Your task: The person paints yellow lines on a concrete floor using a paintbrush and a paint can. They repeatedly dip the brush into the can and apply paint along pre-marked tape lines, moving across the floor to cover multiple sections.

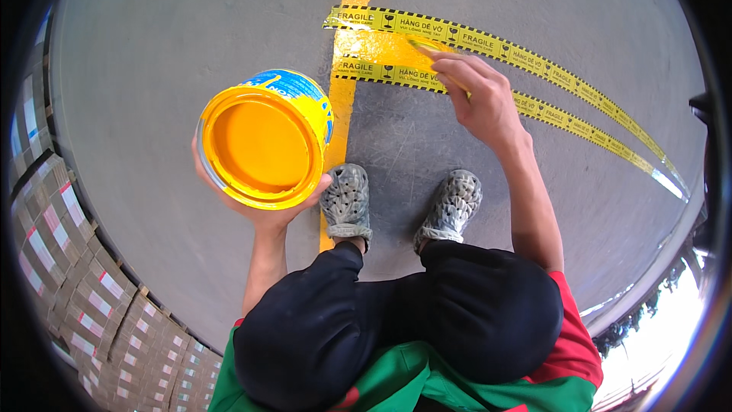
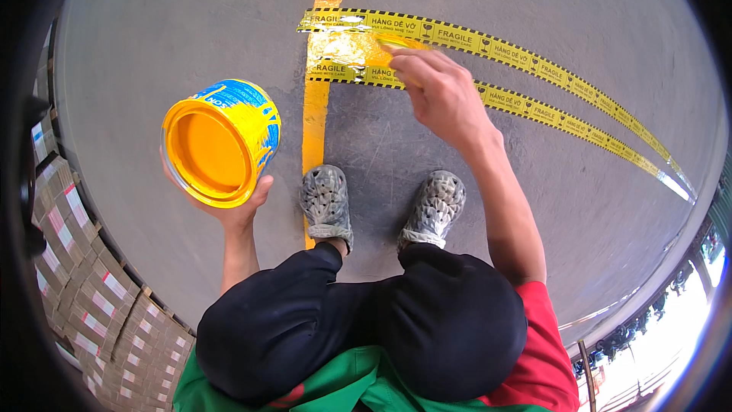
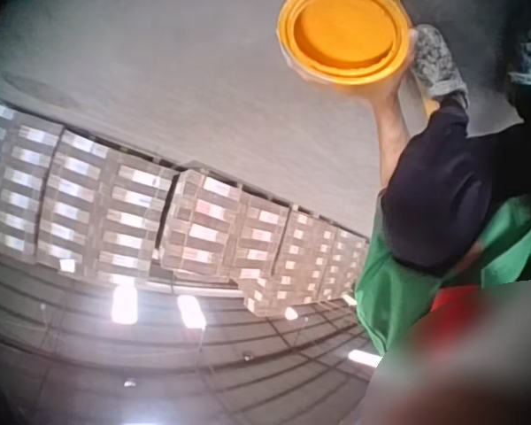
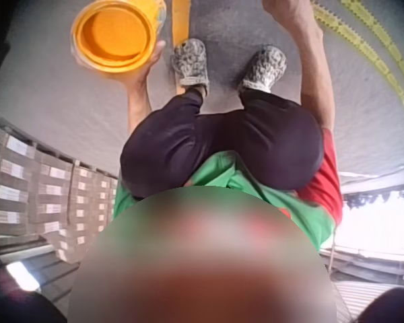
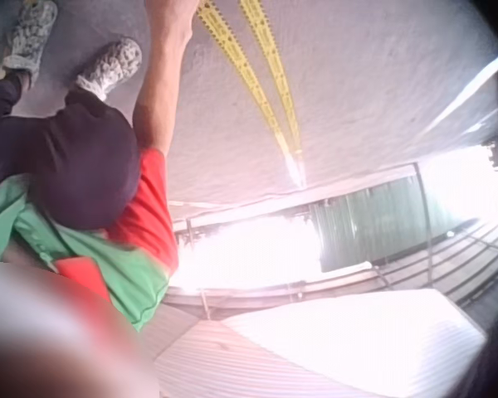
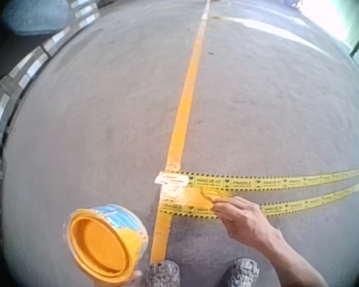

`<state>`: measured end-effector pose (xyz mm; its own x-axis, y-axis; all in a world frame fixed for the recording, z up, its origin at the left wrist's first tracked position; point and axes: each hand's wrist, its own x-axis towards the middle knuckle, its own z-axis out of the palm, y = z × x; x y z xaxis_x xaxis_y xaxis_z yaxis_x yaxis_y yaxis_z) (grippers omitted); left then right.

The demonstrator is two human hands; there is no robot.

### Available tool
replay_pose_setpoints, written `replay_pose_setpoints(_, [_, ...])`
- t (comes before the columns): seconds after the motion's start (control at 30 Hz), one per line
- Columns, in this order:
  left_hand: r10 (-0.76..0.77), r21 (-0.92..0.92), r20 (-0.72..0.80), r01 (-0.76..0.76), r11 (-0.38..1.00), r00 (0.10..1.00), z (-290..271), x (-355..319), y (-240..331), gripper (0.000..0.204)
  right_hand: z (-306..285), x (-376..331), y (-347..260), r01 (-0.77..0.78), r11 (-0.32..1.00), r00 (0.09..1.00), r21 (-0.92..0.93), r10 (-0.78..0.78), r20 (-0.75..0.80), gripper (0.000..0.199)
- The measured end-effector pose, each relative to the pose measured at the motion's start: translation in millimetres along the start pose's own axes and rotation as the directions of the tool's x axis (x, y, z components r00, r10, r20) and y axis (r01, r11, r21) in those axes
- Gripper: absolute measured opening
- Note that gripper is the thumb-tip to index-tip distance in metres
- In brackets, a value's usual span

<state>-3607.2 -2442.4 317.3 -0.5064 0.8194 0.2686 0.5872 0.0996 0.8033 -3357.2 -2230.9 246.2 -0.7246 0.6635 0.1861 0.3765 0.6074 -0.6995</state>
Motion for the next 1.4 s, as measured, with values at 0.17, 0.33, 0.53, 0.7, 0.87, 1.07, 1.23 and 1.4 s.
replay_pose_setpoints(0.17, [0.018,-0.019,-0.025,-0.018,1.0,1.0,2,1,-2,0.14,2,-1,-6,-0.002,0.988,0.995,-0.152,0.018,0.099,0.015])
replay_pose_setpoints(0.33, [-0.008,0.019,0.004,0.008,1.0,1.0,1,0,0,0.141,5,-7,-13,0.035,0.999,0.999,-0.026,-0.035,-0.004,0.015])
replay_pose_setpoints(0.53, [-0.02,-0.027,-0.026,0.019,0.999,0.999,3,0,0,0.141,17,-15,-17,-0.008,0.98,0.998,-0.198,0.021,0.064,0.028])
replay_pose_setpoints(0.7, [0.001,-0.008,-0.019,-0.001,1.0,1.0,3,0,-1,0.142,26,-18,-20,0.01,0.973,0.991,-0.231,0.021,0.133,0.035])
replay_pose_setpoints(0.87, [-0.024,-0.026,-0.012,0.024,0.999,1.0,2,-1,-1,0.142,34,-22,-20,0.058,0.978,0.997,-0.201,-0.047,0.06,0.038])
replay_pose_setpoints(1.07, [-0.017,-0.003,-0.021,0.017,1.0,1.0,2,-2,-1,0.142,42,-25,-23,0.019,0.969,0.997,-0.247,-0.001,0.074,0.04])
replay_pose_setpoints(1.23, [-0.013,-0.019,-0.014,0.013,1.0,1.0,1,0,0,0.142,44,-24,-26,0.011,0.964,0.994,-0.265,0.019,0.109,0.04])
replay_pose_setpoints(1.4, [-0.031,-0.034,-0.003,0.031,0.999,1.0,2,1,2,0.141,44,-23,-26,-0.01,0.968,0.99,-0.25,0.045,0.132,0.039])
